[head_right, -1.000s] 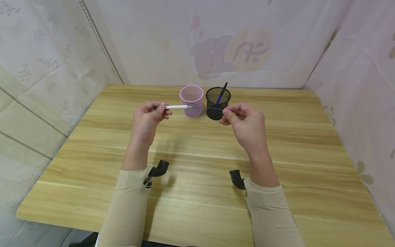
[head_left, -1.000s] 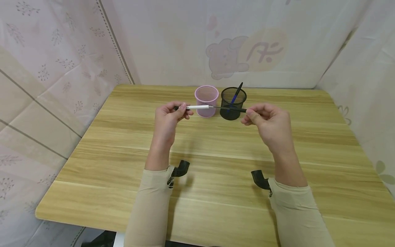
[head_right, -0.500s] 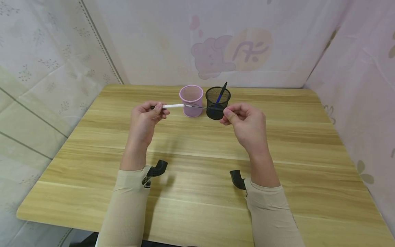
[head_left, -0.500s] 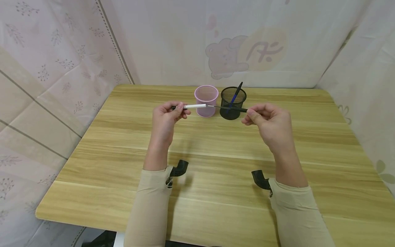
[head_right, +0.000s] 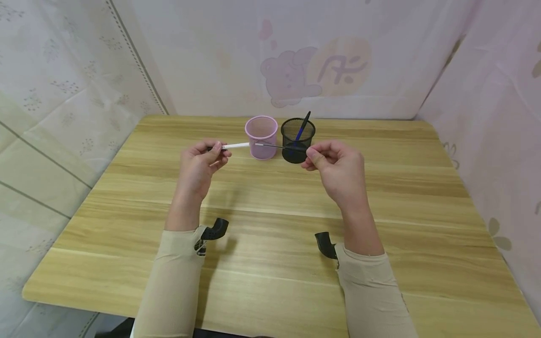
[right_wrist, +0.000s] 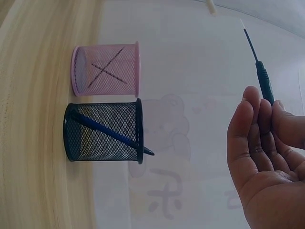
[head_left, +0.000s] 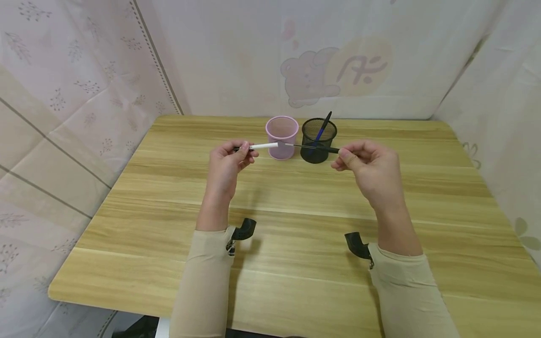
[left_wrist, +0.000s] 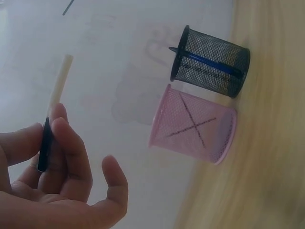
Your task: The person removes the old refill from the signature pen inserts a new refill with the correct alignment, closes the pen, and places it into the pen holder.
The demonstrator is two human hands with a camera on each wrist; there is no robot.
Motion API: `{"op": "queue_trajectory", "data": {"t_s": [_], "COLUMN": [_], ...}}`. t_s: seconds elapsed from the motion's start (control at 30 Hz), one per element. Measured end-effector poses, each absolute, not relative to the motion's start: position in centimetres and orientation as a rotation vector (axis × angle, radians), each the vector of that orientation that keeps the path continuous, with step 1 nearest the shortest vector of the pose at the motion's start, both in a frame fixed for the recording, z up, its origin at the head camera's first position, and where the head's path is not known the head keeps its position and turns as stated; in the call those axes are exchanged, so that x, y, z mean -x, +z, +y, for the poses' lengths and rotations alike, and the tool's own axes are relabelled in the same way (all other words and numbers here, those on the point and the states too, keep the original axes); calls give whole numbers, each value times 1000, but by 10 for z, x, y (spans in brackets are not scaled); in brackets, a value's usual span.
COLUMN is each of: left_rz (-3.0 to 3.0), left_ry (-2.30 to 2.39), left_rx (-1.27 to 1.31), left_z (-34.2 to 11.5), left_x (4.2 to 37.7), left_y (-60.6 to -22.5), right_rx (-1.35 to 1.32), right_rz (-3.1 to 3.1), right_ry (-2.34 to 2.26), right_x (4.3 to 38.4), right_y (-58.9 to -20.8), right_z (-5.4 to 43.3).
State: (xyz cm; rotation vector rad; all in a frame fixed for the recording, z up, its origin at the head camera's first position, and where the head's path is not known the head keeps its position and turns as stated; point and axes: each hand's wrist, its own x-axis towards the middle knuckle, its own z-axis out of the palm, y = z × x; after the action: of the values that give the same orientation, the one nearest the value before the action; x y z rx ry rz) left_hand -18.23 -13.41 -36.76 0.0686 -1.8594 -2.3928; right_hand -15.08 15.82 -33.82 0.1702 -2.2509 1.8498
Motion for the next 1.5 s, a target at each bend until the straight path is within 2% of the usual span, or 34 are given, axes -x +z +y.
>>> {"op": "queue_trajectory", "data": {"t_s": [0.27,0.63,1.17,1.5], "left_rz": [-1977,-2266,-2752,-2894], "left_ry": [-2405,-2331,-1810,-1410], "left_rx": [-132,-11,201,199], "left_z": [-136,-119,-73,-45], "left_x": [190,200,220,231], "left_y": [-383,-402,-425,-432], "right_rx": [-170,-158,-192,-167], "right_rz": [-2289,-2315,-2184,-2221], "right_ry": [1813,1781,1910,1900], "right_x": [151,152,153,154], "right_y": [-337,-335,-338,-336], "right_z": [157,158,162,167]}}
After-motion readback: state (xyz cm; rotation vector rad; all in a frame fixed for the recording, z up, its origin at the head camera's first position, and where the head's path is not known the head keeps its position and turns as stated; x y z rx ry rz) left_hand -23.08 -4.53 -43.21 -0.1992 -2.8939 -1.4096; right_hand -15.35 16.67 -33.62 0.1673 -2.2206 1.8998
